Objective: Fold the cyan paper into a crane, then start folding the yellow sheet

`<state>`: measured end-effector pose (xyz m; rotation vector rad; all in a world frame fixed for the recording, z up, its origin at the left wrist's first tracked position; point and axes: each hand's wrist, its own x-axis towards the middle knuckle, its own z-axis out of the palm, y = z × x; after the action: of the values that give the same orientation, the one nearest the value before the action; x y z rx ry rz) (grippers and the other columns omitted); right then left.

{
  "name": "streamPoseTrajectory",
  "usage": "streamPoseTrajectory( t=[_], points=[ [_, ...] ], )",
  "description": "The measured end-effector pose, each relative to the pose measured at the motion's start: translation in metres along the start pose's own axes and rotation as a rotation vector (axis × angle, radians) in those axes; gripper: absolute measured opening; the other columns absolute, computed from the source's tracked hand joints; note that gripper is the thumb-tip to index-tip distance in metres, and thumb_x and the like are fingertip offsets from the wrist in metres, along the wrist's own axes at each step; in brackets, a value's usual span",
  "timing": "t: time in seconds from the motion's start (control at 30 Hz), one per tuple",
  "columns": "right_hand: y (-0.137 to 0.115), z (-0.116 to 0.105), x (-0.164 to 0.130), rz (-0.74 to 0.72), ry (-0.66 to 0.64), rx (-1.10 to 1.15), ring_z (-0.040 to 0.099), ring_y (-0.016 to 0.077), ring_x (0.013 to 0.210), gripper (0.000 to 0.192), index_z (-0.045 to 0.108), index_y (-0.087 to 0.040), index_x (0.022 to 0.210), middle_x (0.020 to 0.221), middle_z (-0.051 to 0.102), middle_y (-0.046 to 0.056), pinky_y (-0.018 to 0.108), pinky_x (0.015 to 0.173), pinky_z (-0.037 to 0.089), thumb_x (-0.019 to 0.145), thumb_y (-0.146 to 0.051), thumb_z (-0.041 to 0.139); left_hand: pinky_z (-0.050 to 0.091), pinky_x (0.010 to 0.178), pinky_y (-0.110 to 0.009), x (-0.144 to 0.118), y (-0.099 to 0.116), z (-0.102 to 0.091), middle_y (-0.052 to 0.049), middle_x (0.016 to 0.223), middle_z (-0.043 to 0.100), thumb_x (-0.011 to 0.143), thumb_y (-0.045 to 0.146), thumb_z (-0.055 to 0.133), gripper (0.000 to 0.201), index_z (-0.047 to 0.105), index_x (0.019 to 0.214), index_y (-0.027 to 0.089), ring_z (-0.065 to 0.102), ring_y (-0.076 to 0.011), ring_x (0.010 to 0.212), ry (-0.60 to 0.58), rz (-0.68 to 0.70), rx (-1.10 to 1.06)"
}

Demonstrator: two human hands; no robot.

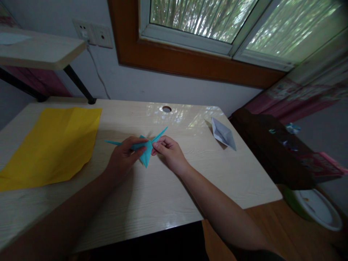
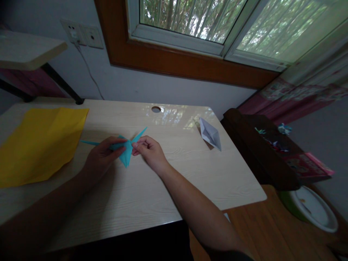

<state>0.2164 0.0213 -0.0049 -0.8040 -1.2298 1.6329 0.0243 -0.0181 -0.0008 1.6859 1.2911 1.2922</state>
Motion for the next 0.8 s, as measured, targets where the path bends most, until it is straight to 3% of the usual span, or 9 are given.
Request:
streamPoseTrajectory(
  t=[0.23,0.37,0.57,0.67,0.8],
  points=[
    [-0.0012,0.0022,-0.0027,-0.054,0.03,-0.086,0.066,0.013,0.067,0.029,0.066,-0.022,0.084,0.072,0.071,-0.001,0.029,0.069,0.057,0.081,-0.047,0.081,0.053,0.067,-0.023,0.0005,-0.0009,-0.0009,-0.002,0.099,0.071,0.09,0.036,0.071,0.03,0.073,0.119,0.027,0.065,-0.0149,0.078,-0.005,-0.031,0.032],
    [0.0,0.0023,-0.0014,-0.026,-0.014,-0.081,0.066,0.0133,0.07,0.03,0.068,-0.022,0.089,0.077,0.071,-0.001,0.029,0.07,0.056,0.078,-0.046,0.084,0.053,0.068,-0.02,-0.0004,-0.0027,0.0002,0.001,0.102,0.07,0.09,0.035,0.071,0.052,0.06,0.14,0.034,0.063,-0.0116,0.077,0.002,-0.075,0.057],
    [0.0005,0.0001,-0.0014,0.01,-0.002,-0.118,0.063,0.0141,0.071,0.028,0.072,-0.022,0.087,0.077,0.07,-0.001,0.03,0.069,0.053,0.075,-0.044,0.085,0.053,0.064,-0.019,-0.0007,-0.0101,0.0013,0.003,0.099,0.07,0.091,0.034,0.071,0.07,0.041,0.154,0.04,0.063,-0.01,0.073,-0.053,-0.048,0.051],
    [0.0007,-0.0009,-0.0013,0.004,0.043,-0.126,0.061,0.0137,0.07,0.027,0.072,-0.022,0.083,0.074,0.069,-0.001,0.029,0.068,0.051,0.073,-0.042,0.086,0.055,0.067,-0.019,0.0,-0.0077,0.0008,0.002,0.104,0.072,0.092,0.035,0.071,0.07,0.04,0.154,0.04,0.065,-0.0102,0.074,-0.02,-0.061,0.081],
    [-0.0007,-0.0022,0.0007,-0.035,0.134,-0.103,0.06,0.0131,0.067,0.027,0.071,-0.022,0.082,0.072,0.068,-0.002,0.029,0.066,0.048,0.072,-0.041,0.087,0.06,0.083,-0.026,0.0014,-0.0041,-0.0003,-0.002,0.122,0.071,0.096,0.035,0.065,0.057,0.047,0.15,0.036,0.071,-0.0136,0.091,-0.007,-0.013,0.062]
  ],
)
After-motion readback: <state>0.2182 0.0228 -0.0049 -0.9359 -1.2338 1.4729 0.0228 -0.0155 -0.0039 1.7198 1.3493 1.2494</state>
